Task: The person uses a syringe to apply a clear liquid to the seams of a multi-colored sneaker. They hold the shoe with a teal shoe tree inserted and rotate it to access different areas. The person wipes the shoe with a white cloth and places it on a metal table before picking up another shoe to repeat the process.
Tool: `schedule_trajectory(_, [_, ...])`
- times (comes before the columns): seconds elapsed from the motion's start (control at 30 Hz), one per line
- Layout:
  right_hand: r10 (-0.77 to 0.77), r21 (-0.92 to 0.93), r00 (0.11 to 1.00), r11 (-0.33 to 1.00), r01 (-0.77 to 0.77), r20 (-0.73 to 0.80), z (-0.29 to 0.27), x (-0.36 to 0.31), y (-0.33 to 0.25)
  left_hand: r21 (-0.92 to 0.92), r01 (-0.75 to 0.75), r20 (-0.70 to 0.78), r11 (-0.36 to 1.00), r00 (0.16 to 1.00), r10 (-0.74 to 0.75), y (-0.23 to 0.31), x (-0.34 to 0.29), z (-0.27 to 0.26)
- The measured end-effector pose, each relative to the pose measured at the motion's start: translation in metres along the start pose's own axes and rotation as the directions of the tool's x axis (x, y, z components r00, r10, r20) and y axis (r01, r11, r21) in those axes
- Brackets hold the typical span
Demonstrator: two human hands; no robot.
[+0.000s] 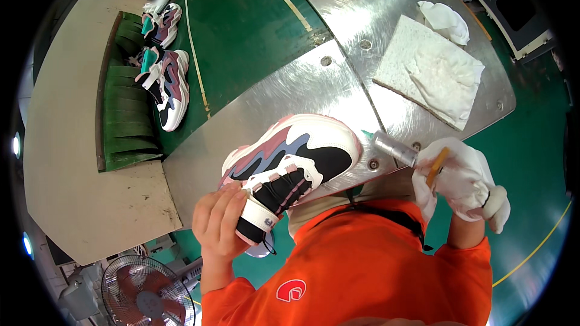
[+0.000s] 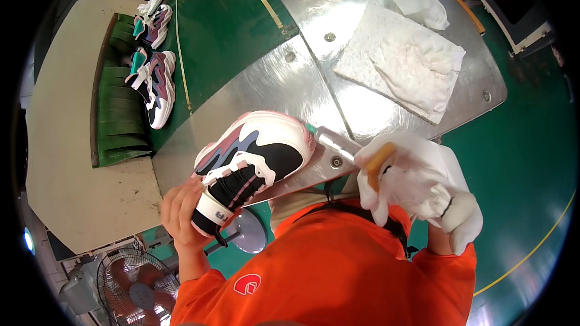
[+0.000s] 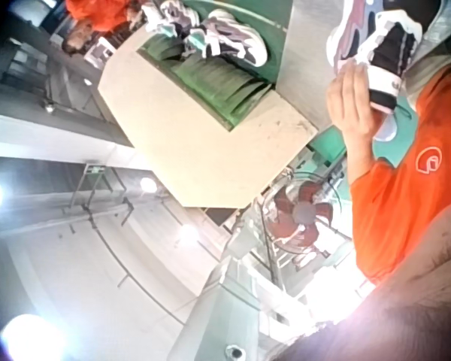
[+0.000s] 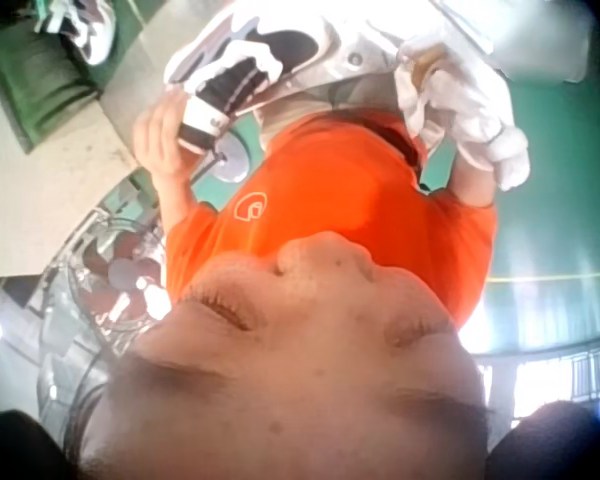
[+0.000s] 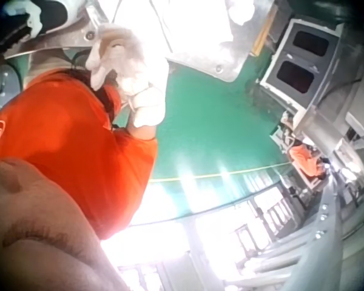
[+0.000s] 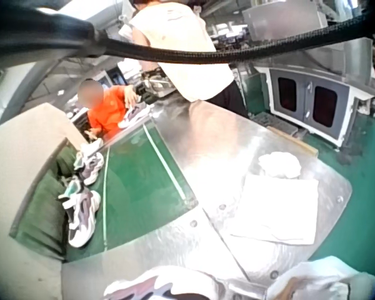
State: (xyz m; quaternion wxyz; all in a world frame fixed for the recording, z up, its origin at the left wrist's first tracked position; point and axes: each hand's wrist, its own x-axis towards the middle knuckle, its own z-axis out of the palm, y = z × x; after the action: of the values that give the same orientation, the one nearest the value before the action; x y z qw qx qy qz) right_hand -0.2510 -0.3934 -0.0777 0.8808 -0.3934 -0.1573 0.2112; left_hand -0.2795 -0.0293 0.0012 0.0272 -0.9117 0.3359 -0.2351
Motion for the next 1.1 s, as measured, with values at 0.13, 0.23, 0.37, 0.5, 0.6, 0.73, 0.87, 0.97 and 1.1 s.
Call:
schedule_trajectory(0.13, [0.006, -0.055, 0.938, 0.998, -0.027, -0.348, 0.019, 0.002, 0.000, -0.001, 0.003, 0.011, 1.000, 1.000, -0.003, 0.002, 0.004, 0.000])
schedule_trajectory(0.23, [-0.165, 0.097, 0.908, 0.971, 0.218, -0.384, 0.028, 0.014, 0.007, -0.022, 0.018, 0.063, 1.000, 0.998, -0.017, 0.001, 0.013, -0.005])
schedule_trajectory(0.37, [-0.407, -0.278, 0.890, 0.896, 0.346, -0.203, 0.018, 0.036, 0.036, -0.063, 0.033, 0.087, 0.997, 0.996, -0.028, -0.002, 0.017, -0.007])
schedule_trajectory(0.5, [-0.407, -0.620, 0.909, 0.738, 0.268, -0.092, 0.021, 0.058, 0.041, -0.074, 0.027, 0.062, 0.997, 0.998, -0.022, -0.003, 0.015, -0.004])
schedule_trajectory(0.6, [-0.380, -0.680, 0.923, 0.694, 0.237, -0.066, 0.024, 0.057, 0.041, -0.056, 0.032, 0.085, 0.998, 0.996, -0.028, -0.002, 0.017, -0.005])
schedule_trajectory(0.73, [-0.302, -0.718, 0.953, 0.668, 0.194, -0.023, 0.025, 0.049, 0.039, -0.080, 0.061, 0.121, 0.995, 0.991, -0.051, -0.007, 0.016, -0.003])
schedule_trajectory(0.87, [-0.352, -0.754, 0.936, 0.606, 0.253, 0.032, 0.016, 0.045, 0.037, -0.108, 0.099, 0.163, 0.989, 0.983, -0.080, -0.013, 0.021, -0.002])
schedule_trajectory(0.97, [-0.532, -0.594, 0.844, 0.699, 0.397, -0.063, 0.003, 0.043, 0.051, -0.149, 0.155, 0.248, 0.977, 0.962, -0.115, -0.020, 0.031, -0.001])
schedule_trajectory(1.1, [-0.478, -0.509, 0.851, 0.800, 0.319, -0.218, -0.006, 0.029, 0.058, -0.367, 0.352, 0.487, 0.861, 0.861, -0.144, -0.043, 0.067, -0.007])
